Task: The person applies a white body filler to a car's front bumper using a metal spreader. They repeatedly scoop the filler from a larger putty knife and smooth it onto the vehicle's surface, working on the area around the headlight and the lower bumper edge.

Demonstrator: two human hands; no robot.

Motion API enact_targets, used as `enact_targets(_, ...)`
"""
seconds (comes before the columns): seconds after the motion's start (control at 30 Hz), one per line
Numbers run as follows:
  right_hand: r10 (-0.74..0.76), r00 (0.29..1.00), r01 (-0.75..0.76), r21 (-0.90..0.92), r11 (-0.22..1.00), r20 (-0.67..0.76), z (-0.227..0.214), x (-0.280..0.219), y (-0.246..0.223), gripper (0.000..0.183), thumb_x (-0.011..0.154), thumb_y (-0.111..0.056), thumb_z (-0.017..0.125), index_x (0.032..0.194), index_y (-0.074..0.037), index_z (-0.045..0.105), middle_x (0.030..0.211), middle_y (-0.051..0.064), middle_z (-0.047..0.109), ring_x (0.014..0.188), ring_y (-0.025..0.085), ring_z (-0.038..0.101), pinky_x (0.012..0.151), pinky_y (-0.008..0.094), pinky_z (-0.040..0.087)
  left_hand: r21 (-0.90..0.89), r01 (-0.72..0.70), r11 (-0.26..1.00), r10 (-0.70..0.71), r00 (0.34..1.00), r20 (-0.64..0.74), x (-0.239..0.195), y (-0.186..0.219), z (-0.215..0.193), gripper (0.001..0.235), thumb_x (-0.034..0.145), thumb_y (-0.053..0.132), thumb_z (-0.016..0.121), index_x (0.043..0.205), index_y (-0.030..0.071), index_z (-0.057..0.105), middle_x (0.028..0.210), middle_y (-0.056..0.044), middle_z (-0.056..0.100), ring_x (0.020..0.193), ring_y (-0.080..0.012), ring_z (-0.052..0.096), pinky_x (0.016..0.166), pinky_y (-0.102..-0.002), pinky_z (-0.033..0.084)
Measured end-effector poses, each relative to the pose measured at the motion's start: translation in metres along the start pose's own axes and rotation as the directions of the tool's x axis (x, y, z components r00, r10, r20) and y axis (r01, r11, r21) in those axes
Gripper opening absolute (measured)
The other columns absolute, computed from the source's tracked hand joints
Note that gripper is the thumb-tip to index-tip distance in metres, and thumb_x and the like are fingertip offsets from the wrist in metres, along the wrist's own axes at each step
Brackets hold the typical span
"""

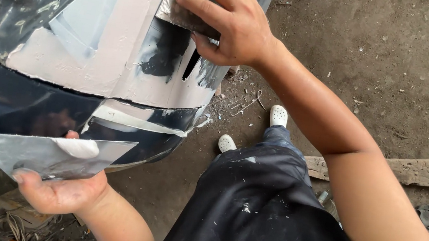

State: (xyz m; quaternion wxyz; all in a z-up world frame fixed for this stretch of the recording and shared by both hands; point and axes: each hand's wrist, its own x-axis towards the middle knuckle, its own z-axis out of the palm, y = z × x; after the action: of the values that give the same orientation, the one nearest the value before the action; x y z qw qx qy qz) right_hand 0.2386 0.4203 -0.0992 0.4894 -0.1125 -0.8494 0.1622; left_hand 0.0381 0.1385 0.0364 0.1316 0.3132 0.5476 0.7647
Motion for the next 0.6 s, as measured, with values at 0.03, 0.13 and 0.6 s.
enact_targets(0.03, -0.004, 1.0, 0.004, -0.008, 1.0, 0.013, 0.001, 0.001, 0.002, 0.066, 0.078, -0.01, 0.076, 0.143, -0.008, 0.062, 0.153, 0.015, 0.047, 0.142, 0.038, 0.043, 0.12, 0.053, 0.039, 0.009, -0.002, 1.0, 0.002, 1.0, -0.004, 0.0, 0.0, 0.001, 0.076, 0.095, 0.048, 0.064, 0.152, -0.001, 0.05, 0.139, -0.019, 0.061, 0.109, -0.0265, 0.071, 0.079, -0.032, 0.062)
enact_targets(0.13, 0.012, 0.999, -0.011, -0.016, 1.0, 0.039, -0.002, 0.006, -0.002, 0.063, 0.082, -0.013, 0.079, 0.142, -0.009, 0.063, 0.152, 0.014, 0.048, 0.143, 0.038, 0.042, 0.122, 0.054, 0.039, 0.033, -0.018, 0.999, 0.018, 1.0, -0.002, 0.001, 0.001, 0.002, 0.076, 0.096, 0.048, 0.064, 0.153, 0.0, 0.049, 0.141, -0.02, 0.06, 0.11, -0.0268, 0.071, 0.08, -0.032, 0.062)
enact_targets(0.6, 0.003, 1.0, -0.003, -0.065, 0.998, 0.004, -0.048, -0.001, 0.073, 0.056, 0.088, -0.012, 0.077, 0.142, -0.01, 0.061, 0.147, 0.016, 0.053, 0.137, 0.034, 0.048, 0.118, 0.051, 0.046, 0.674, -0.717, -0.176, 0.582, 0.477, 0.659, -0.009, -0.021, 0.015, 0.068, 0.108, 0.017, 0.074, 0.153, 0.012, 0.023, 0.153, -0.014, 0.035, 0.128, -0.0443, 0.054, 0.1, -0.062, 0.059)
